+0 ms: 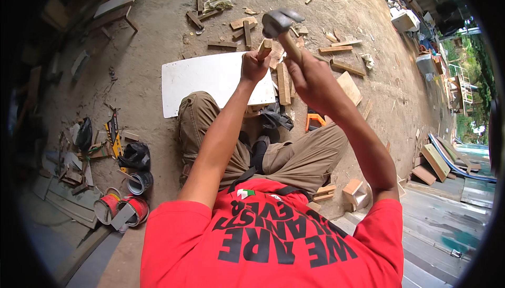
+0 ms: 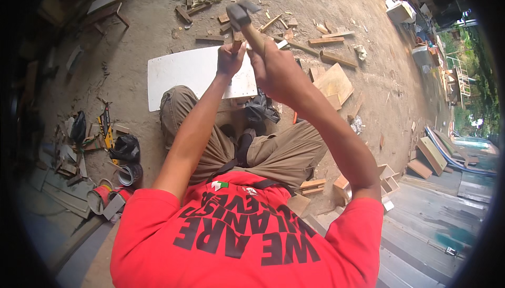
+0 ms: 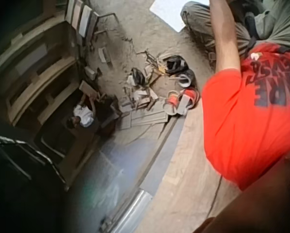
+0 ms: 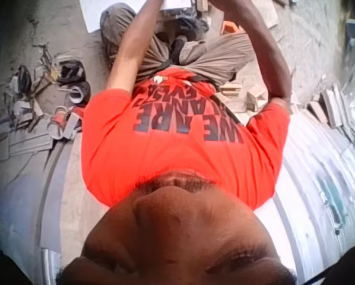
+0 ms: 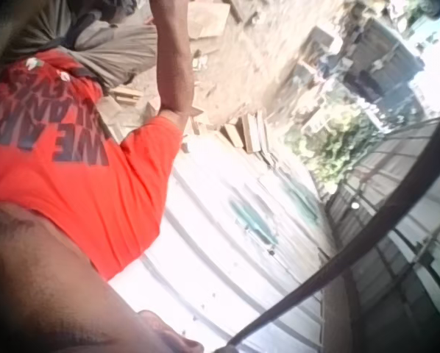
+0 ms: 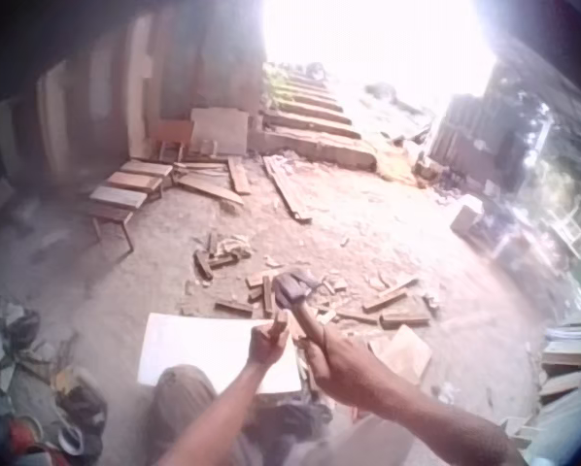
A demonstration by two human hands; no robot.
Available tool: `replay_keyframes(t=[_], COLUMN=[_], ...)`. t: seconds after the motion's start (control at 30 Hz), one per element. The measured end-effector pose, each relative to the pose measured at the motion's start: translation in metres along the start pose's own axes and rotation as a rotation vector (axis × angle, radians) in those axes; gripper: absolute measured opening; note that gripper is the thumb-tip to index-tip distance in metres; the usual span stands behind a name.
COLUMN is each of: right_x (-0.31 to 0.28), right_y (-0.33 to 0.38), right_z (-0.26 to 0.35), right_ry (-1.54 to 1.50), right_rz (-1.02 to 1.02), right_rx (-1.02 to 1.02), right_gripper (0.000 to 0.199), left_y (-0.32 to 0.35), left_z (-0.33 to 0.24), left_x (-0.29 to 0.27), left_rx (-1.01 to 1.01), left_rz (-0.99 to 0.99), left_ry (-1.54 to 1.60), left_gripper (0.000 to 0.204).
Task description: The person sits on the floor and repeatedly hammers nails into a wooden plank. They pick up nails, position them on the wood, and strike them with a hammer. The person occasionally inspects the plank and the hammer.
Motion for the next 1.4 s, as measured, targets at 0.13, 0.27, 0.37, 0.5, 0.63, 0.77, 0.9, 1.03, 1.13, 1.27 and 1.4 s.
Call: replay_keyframes(t=[0.13, 0.27, 0.37, 0.5, 0.63, 0.77, 0.9, 1.03, 1.13, 1.27, 1.4], right_x=[-0.039, -0.040, -0.026, -0.028, -0.042, -0.012, -0.036, -0.048, -0.034, 0.022, 0.090], right_y=[-0.008, -0.004, -0.004, -0.006, -0.004, 0.000, -0.005, 0.002, 0.007, 0.010, 0.013], right_z=[0.022, 0.023, 0.015, 0.010, 0.034, 0.002, 0.018, 0.009, -0.007, -0.037, -0.108], right_ry=[-0.084, -0.152, -0.118, -0.166, -0.320, -0.119, -0.086, -0.228, -0.328, -0.508, -0.393], right_rz=[-0.023, 0.011, 0.128, 0.054, -0.183, -0.076, 0.074, -0.071, -0.006, -0.106, -0.246], right_rx=[0.097, 0.153, 0.198, 0.166, 0.052, 0.005, 0.171, 0.074, 0.163, 0.210, 0.337], right_gripper=[0.043, 0.041, 0.039, 0.041, 0.041, 0.039, 0.043, 0.042, 0.039, 0.037, 0.050], left_y=[-0.005, -0.002, -0.001, -0.002, 0.000, 0.002, 0.004, 0.004, 0.001, 0.007, 0.032], left_z=[0.007, 0.005, 0.002, 0.004, 0.009, -0.003, 0.009, 0.004, 0.010, 0.035, 0.031], left_x=[-0.009, -0.004, 0.001, -0.003, -0.011, -0.003, -0.003, -0.004, -0.001, -0.013, -0.034], left_rx=[-0.051, 0.000, 0.066, 0.027, 0.080, 0.029, 0.073, 0.035, 0.066, -0.129, -0.361], left_rz=[-0.030, -0.023, -0.030, -0.028, -0.055, 0.005, -0.022, 0.011, 0.040, 0.098, -0.012], left_ry=[-0.063, -0.047, -0.032, -0.018, -0.046, 0.011, -0.032, -0.069, -0.048, 0.066, 0.352], left_gripper=[0.029, 0.028, 0.040, 0.040, 0.045, 0.041, 0.040, 0.041, 0.031, 0.043, 0.039])
Point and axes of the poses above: each hand's wrist, its own y-axis away from the middle knuckle, its own x-axis out of the palm, z = x × y, the point moved 1 cm from there along -y, towards the middle knuckle, and after that the axes turned 4 degrees about x, right-handed, at the moved point
